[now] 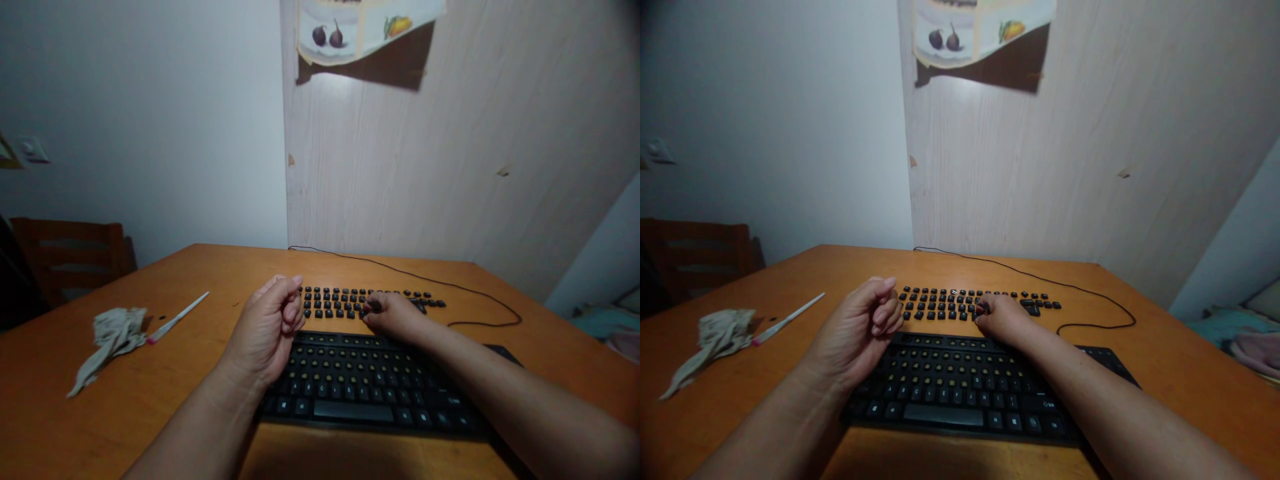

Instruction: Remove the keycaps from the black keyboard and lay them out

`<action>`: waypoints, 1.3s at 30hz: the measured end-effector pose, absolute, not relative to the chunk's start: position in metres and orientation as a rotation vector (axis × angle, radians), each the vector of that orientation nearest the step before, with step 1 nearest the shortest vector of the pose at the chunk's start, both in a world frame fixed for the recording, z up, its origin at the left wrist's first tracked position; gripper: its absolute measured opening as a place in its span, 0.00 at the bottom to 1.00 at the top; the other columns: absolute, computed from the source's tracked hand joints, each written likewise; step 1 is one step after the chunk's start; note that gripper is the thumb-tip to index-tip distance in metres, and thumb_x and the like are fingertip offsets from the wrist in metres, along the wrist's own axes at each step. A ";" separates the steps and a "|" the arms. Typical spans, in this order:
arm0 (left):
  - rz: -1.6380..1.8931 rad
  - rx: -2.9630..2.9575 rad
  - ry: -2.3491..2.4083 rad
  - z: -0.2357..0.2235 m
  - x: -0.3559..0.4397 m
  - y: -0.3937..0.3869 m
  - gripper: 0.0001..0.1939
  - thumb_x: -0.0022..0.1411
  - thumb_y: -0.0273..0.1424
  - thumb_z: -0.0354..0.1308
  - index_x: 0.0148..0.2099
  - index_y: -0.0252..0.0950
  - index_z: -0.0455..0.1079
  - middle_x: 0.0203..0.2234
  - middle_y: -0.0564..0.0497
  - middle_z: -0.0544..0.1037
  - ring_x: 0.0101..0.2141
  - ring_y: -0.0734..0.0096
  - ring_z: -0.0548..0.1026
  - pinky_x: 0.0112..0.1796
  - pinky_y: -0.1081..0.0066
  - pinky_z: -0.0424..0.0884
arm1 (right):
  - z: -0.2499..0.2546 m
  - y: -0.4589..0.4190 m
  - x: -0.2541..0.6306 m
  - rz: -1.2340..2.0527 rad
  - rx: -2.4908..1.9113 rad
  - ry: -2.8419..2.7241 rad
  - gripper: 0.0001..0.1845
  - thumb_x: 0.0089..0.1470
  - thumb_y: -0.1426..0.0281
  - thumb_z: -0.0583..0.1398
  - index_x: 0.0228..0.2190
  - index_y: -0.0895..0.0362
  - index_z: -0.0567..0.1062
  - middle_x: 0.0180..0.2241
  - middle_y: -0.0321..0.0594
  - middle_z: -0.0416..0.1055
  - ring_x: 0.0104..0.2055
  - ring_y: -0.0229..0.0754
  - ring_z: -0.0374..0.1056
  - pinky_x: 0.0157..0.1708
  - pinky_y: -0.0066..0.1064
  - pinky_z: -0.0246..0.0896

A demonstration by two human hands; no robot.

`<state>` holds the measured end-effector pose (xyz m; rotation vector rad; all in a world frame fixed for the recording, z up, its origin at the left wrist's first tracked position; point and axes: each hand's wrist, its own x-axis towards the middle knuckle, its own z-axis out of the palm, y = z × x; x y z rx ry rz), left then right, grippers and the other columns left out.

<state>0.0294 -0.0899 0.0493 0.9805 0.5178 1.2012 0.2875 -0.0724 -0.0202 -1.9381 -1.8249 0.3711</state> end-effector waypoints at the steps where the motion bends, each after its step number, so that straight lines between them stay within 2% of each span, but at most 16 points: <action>1: 1.200 0.982 0.517 0.049 0.029 -0.089 0.19 0.58 0.33 0.60 0.24 0.36 0.54 0.12 0.62 0.58 0.14 0.85 0.52 0.18 0.77 0.51 | -0.021 -0.072 0.287 0.368 -1.940 -1.828 0.04 0.43 0.69 0.62 0.26 0.53 0.73 0.24 0.36 0.73 0.28 0.42 0.67 0.27 0.29 0.54; 12: 1.184 0.980 0.521 0.048 0.030 -0.088 0.18 0.57 0.33 0.61 0.25 0.37 0.54 0.12 0.62 0.58 0.14 0.85 0.52 0.18 0.78 0.50 | -0.022 -0.070 0.288 0.376 -1.935 -1.833 0.05 0.44 0.68 0.63 0.28 0.53 0.74 0.27 0.36 0.74 0.30 0.42 0.68 0.29 0.28 0.55; 21: 1.207 1.001 0.534 0.048 0.029 -0.087 0.17 0.57 0.33 0.61 0.25 0.37 0.54 0.12 0.62 0.58 0.14 0.85 0.52 0.18 0.78 0.50 | -0.020 -0.074 0.288 0.388 -1.910 -1.763 0.09 0.44 0.63 0.64 0.29 0.53 0.73 0.25 0.36 0.72 0.26 0.41 0.65 0.26 0.29 0.52; 24: 1.217 1.014 0.546 0.048 0.029 -0.087 0.18 0.58 0.33 0.60 0.25 0.36 0.54 0.12 0.62 0.58 0.14 0.85 0.52 0.19 0.78 0.51 | -0.009 -0.079 0.289 0.336 -1.890 -1.695 0.10 0.47 0.60 0.61 0.28 0.54 0.71 0.23 0.37 0.70 0.27 0.42 0.63 0.26 0.31 0.51; 29: 1.235 1.050 0.581 0.046 0.028 -0.086 0.17 0.59 0.34 0.60 0.25 0.36 0.55 0.12 0.62 0.58 0.14 0.83 0.52 0.19 0.78 0.51 | 0.014 -0.093 0.297 0.302 -1.789 -1.585 0.11 0.54 0.63 0.51 0.23 0.54 0.65 0.22 0.36 0.66 0.28 0.42 0.64 0.28 0.31 0.54; 32: 1.264 1.100 0.624 0.044 0.029 -0.085 0.17 0.58 0.34 0.61 0.25 0.36 0.56 0.13 0.61 0.59 0.15 0.83 0.53 0.19 0.78 0.51 | 0.023 -0.107 0.299 0.388 -1.714 -1.525 0.15 0.57 0.63 0.47 0.25 0.55 0.68 0.23 0.37 0.68 0.27 0.41 0.65 0.27 0.31 0.58; 34: 1.281 1.151 0.663 0.043 0.030 -0.085 0.17 0.58 0.35 0.60 0.25 0.36 0.56 0.14 0.60 0.59 0.16 0.82 0.54 0.20 0.78 0.51 | 0.028 -0.119 0.299 0.467 -1.649 -1.467 0.18 0.58 0.61 0.48 0.27 0.57 0.71 0.25 0.39 0.70 0.28 0.42 0.67 0.29 0.30 0.60; 39: 1.288 1.293 0.764 0.038 0.034 -0.083 0.16 0.59 0.37 0.59 0.25 0.36 0.58 0.15 0.60 0.60 0.18 0.81 0.55 0.21 0.78 0.53 | 0.042 -0.149 0.292 0.455 -1.636 -1.486 0.22 0.60 0.57 0.50 0.29 0.58 0.77 0.22 0.35 0.64 0.27 0.39 0.62 0.26 0.29 0.55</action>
